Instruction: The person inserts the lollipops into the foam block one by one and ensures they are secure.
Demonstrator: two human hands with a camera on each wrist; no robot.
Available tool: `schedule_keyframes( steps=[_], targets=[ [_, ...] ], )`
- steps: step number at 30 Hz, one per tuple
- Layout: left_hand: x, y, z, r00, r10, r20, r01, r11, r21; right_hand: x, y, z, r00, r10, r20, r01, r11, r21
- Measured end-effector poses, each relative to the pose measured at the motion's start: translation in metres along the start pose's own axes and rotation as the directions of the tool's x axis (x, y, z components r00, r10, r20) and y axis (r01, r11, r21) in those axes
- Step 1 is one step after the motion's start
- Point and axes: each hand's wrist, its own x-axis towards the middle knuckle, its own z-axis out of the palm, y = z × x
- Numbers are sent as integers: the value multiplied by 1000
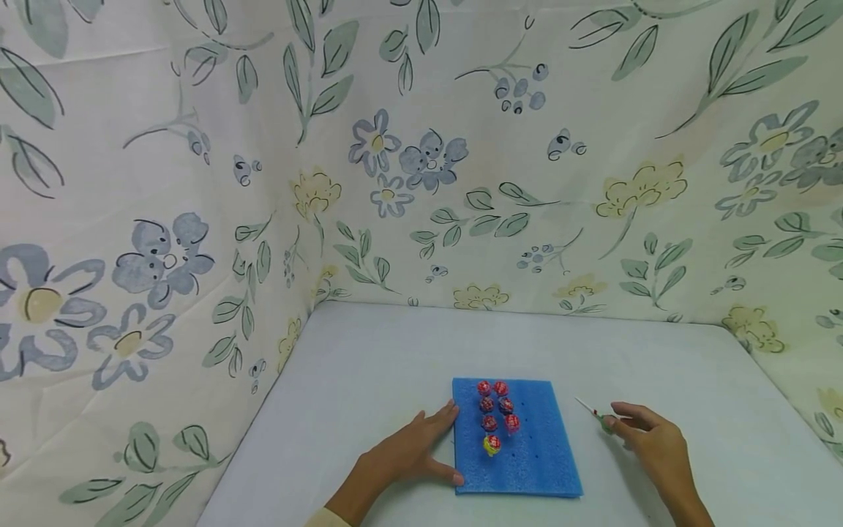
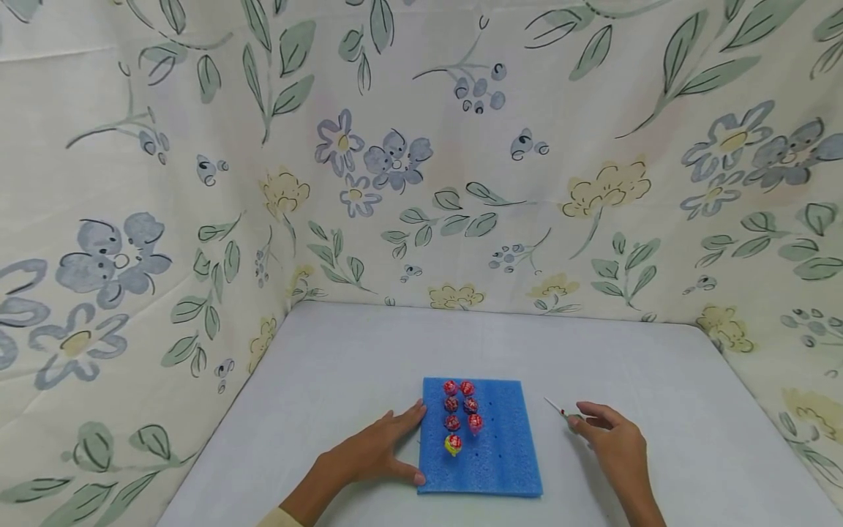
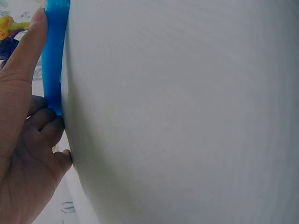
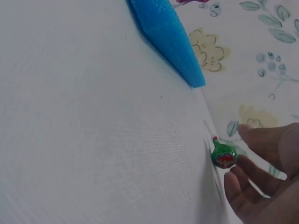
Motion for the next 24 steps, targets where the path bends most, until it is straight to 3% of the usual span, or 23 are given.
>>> schedule_keyframes(
  steps=[18, 24],
  targets=[
    [0, 0, 1, 1000, -8, -6, 8, 1000, -7, 9, 10, 10, 1000, -11, 12, 12, 992, -128],
    [-1, 2, 0, 1000, -14, -5, 14, 1000, -9, 6, 9, 9, 1000, -15, 22, 17, 993, -113]
  ],
)
